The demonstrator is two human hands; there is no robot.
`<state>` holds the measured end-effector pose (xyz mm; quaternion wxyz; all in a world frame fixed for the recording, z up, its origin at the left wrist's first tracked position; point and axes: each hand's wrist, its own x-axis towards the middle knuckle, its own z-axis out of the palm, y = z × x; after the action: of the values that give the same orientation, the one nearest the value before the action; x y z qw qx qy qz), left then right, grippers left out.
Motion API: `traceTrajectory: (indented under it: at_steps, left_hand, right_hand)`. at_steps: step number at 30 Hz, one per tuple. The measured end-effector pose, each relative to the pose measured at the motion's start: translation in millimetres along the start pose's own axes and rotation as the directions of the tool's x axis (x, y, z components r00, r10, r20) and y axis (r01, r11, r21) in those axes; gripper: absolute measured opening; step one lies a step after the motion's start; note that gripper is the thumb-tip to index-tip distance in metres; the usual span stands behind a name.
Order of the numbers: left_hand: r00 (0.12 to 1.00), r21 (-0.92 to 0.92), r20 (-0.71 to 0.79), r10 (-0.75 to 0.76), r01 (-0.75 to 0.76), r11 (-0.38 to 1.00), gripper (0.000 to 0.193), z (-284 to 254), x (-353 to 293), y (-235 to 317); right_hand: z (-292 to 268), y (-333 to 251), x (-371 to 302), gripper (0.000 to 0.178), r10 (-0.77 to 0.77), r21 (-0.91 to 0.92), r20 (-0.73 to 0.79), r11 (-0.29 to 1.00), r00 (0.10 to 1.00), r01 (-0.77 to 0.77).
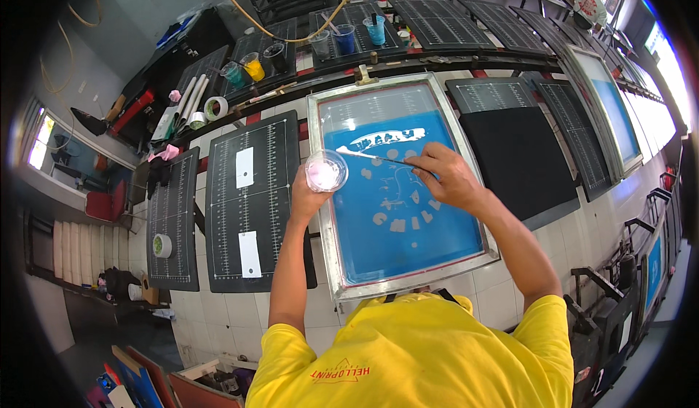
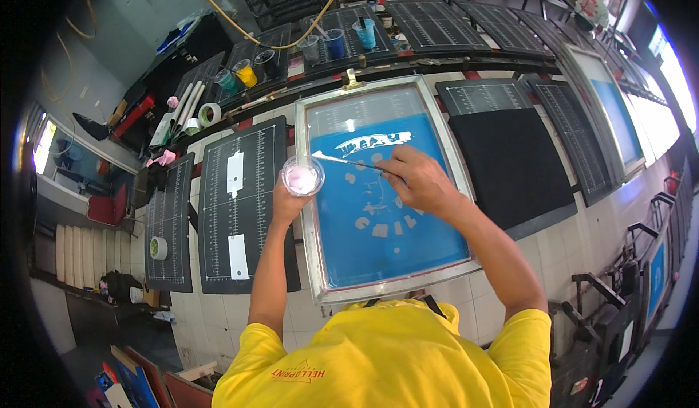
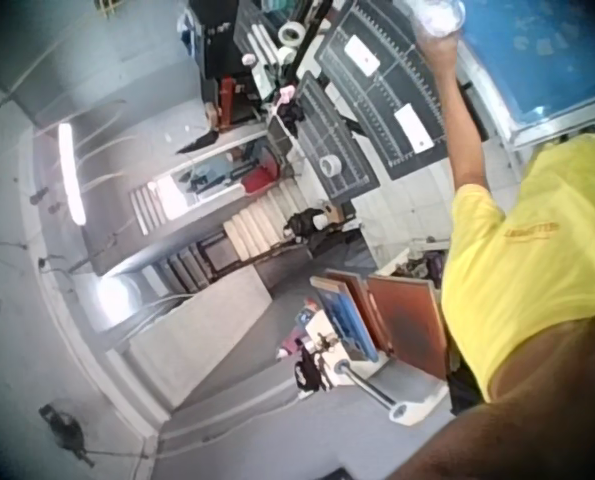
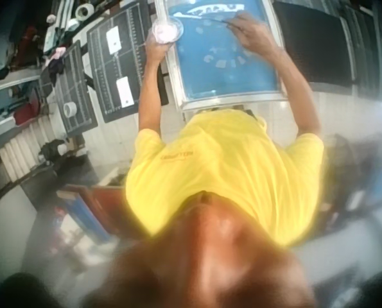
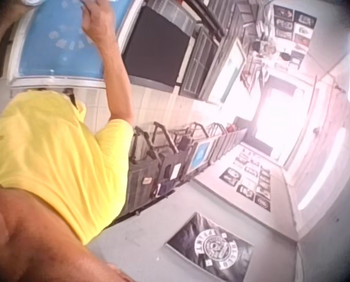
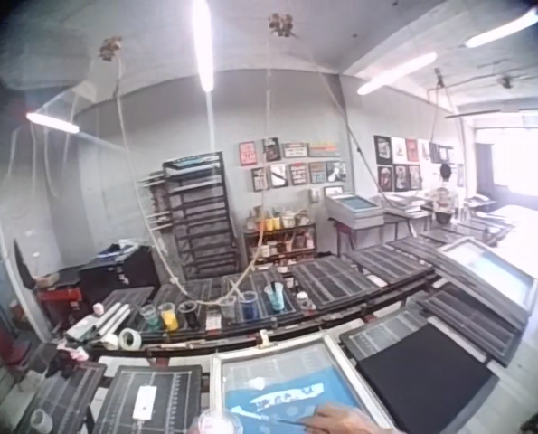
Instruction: The person organizes screen-printing frames on drying racks, lays a black fabric piece on a workspace, and uses a brush to apply white ink through a screen onto the fabric.
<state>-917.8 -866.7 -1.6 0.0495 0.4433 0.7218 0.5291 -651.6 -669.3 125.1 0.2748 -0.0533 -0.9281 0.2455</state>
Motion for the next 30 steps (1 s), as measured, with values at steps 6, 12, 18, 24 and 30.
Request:
traceTrajectory:
  at_steps: [6,12,18,24,30]
  left_hand:
    - [0.976,-0.005,0.203,0.073,-0.073,0.997,0.061,19,14,19]
    - [0.952,0.075,0.2,0.23,-0.249,0.966,0.058,21,20,28]
    - [0.892,0.195,0.119,0.437,-0.452,0.87,0.065,15,25,32]
    - [0.865,0.236,0.055,0.499,-0.497,0.835,0.067,27,31,35]
    - [0.915,0.254,0.062,0.398,-0.4,0.88,0.073,47,37,14]
  right_hand:
    - [-15,-14,28,0.012,-0.175,-0.178,0.23,0.96,0.957,0.218]
    - [28,11,31,0.012,-0.138,-0.193,0.305,0.96,0.942,0.203]
    - [39,6,12,0.017,0.235,0.257,0.265,0.918,0.935,-0.303]
    - [56,6,-10,0.022,0.583,0.546,0.383,0.482,0.716,-0.685]
    - [63,26,-31,0.024,0.57,0.77,0.551,-0.067,0.609,-0.635]
